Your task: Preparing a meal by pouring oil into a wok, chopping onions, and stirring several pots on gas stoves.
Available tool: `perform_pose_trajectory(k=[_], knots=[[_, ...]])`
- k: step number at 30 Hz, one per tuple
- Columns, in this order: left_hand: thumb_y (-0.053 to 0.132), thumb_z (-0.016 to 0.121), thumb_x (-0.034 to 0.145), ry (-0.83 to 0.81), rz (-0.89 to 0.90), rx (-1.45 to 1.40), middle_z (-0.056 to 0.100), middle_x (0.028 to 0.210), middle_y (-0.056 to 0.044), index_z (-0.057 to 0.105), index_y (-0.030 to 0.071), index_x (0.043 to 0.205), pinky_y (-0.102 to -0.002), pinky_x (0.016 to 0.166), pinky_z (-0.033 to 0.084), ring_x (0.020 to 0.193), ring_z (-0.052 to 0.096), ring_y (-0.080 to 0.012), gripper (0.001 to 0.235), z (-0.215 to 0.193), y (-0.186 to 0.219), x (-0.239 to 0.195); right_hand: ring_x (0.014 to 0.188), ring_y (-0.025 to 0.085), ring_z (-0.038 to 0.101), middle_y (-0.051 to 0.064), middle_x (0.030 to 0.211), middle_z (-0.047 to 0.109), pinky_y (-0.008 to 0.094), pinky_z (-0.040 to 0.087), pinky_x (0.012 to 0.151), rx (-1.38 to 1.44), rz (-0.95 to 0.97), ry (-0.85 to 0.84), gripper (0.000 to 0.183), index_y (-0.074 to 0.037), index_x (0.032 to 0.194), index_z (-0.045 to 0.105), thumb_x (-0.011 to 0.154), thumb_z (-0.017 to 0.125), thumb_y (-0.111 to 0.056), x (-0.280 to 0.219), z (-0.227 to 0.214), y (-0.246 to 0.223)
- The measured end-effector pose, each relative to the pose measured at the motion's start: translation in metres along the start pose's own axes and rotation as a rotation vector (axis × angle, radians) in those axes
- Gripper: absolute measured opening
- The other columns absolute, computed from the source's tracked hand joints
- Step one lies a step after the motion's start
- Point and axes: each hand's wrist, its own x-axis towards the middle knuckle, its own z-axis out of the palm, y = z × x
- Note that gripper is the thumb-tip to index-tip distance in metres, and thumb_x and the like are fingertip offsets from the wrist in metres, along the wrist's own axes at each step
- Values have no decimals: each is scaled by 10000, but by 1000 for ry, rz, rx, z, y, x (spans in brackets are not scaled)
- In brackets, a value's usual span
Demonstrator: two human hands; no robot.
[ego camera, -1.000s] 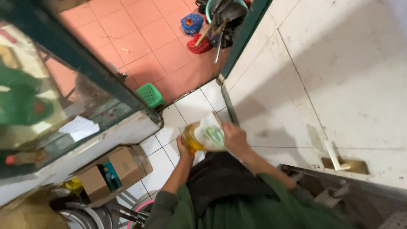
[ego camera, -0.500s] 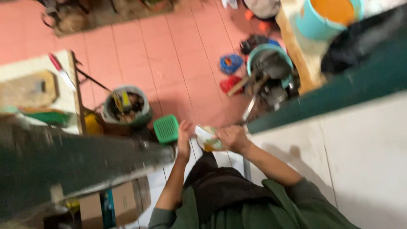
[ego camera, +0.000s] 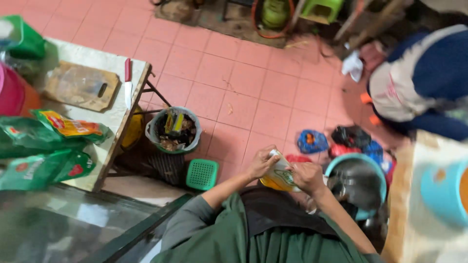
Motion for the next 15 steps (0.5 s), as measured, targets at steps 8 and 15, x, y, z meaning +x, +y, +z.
perform_pose_trajectory(k=[8,15], knots=[[243,607,1057,530,129,306,656,821,-133,682,10,906,-372,609,509,681,657,-281,287,-39,-11,121,630,258,687,76,724,678,370,536,561,316,-482,-157,204,-66,886,673,856,805,-218,186,32,131],[263,571,1039,877,125,580,617,754,-142,668,3,870,-411,581,471,620,631,-307,324,-144,5,158,449,291,600,96,524,557,423,452,419,477,-713,-441,481,-41,884,723,679,879,-446,383,82,117]])
